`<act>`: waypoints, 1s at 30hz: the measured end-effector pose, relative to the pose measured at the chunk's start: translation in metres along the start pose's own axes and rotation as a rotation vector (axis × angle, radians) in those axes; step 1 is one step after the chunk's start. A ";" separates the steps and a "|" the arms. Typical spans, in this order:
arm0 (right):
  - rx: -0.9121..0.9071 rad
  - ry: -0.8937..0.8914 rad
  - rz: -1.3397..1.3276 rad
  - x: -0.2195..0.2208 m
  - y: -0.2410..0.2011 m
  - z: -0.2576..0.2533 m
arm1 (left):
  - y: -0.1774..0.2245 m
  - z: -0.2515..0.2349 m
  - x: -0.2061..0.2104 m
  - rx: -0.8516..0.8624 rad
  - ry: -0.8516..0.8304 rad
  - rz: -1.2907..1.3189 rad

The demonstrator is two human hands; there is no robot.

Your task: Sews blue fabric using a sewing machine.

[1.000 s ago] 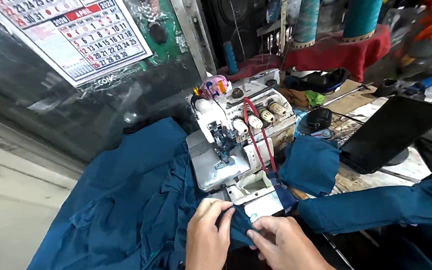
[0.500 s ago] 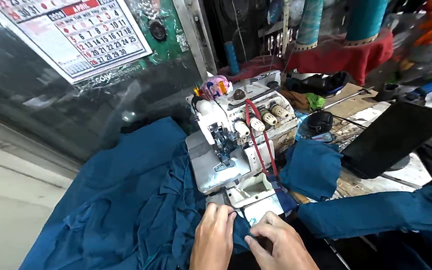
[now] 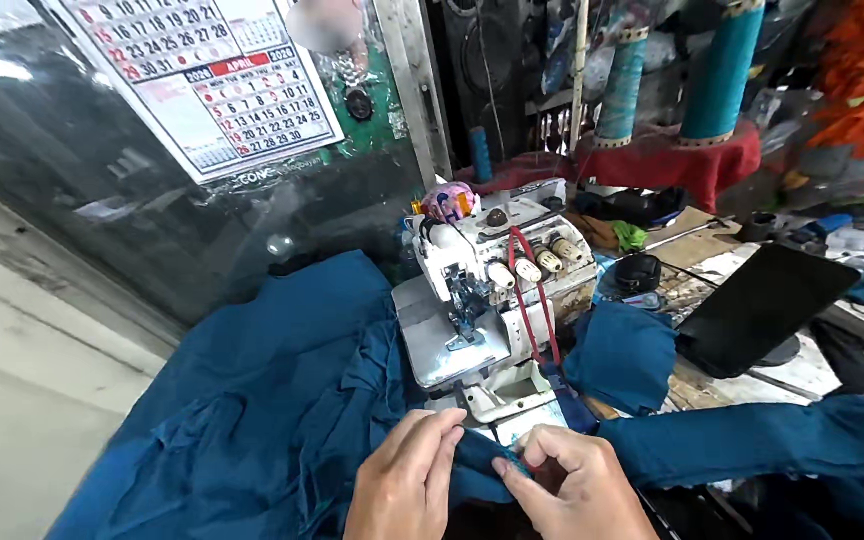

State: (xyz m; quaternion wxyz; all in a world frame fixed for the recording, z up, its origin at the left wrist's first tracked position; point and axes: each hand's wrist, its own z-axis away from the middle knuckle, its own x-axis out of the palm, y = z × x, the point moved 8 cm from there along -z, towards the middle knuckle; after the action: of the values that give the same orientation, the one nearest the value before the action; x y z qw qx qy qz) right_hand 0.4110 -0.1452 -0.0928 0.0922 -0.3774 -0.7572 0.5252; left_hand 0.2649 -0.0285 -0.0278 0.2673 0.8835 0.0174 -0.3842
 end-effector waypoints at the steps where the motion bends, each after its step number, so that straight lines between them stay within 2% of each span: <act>1: 0.019 -0.002 -0.021 -0.002 -0.004 -0.001 | 0.003 -0.001 -0.002 0.016 0.003 -0.033; 4: 0.063 -0.075 -0.041 -0.006 -0.013 -0.005 | 0.016 -0.004 -0.009 0.035 0.029 -0.168; 8: 0.115 -0.197 0.049 0.001 0.009 -0.012 | 0.011 -0.004 0.009 -0.058 0.019 -0.281; 11: 0.167 -0.302 0.084 0.005 0.018 -0.016 | -0.021 0.001 0.029 -0.163 -0.134 -0.209; 13: 0.166 -0.348 0.020 0.004 0.010 -0.022 | -0.029 -0.011 0.021 -0.215 -0.234 -0.059; 15: 0.164 -0.326 -0.102 -0.002 -0.001 -0.036 | -0.018 -0.039 0.001 -0.198 -0.207 0.034; 18: 0.317 -0.236 -0.249 -0.002 0.013 -0.066 | -0.016 -0.085 0.003 -0.099 -0.075 -0.215; 21: 0.485 -0.204 -0.303 0.008 0.042 -0.074 | -0.053 -0.105 0.033 -0.173 -0.228 -0.398; 23: 0.494 -0.136 -0.349 0.008 0.046 -0.074 | -0.064 -0.114 0.033 -0.215 -0.285 -0.400; 24: 0.489 -0.073 -0.375 0.008 0.045 -0.075 | -0.067 -0.118 0.034 -0.214 -0.263 -0.410; 27: 0.464 0.081 -0.397 0.013 0.041 -0.086 | -0.069 -0.128 0.043 -0.145 -0.069 -0.490; 30: 0.469 0.054 -0.385 0.014 0.035 -0.086 | -0.069 -0.127 0.042 -0.092 -0.071 -0.523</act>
State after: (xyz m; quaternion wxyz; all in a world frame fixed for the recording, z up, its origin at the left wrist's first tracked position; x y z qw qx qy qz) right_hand 0.4644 -0.0677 -0.0893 0.2946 -0.2090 -0.6702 0.6483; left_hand 0.3632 0.0848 -0.0163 0.1994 0.8219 0.2530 -0.4698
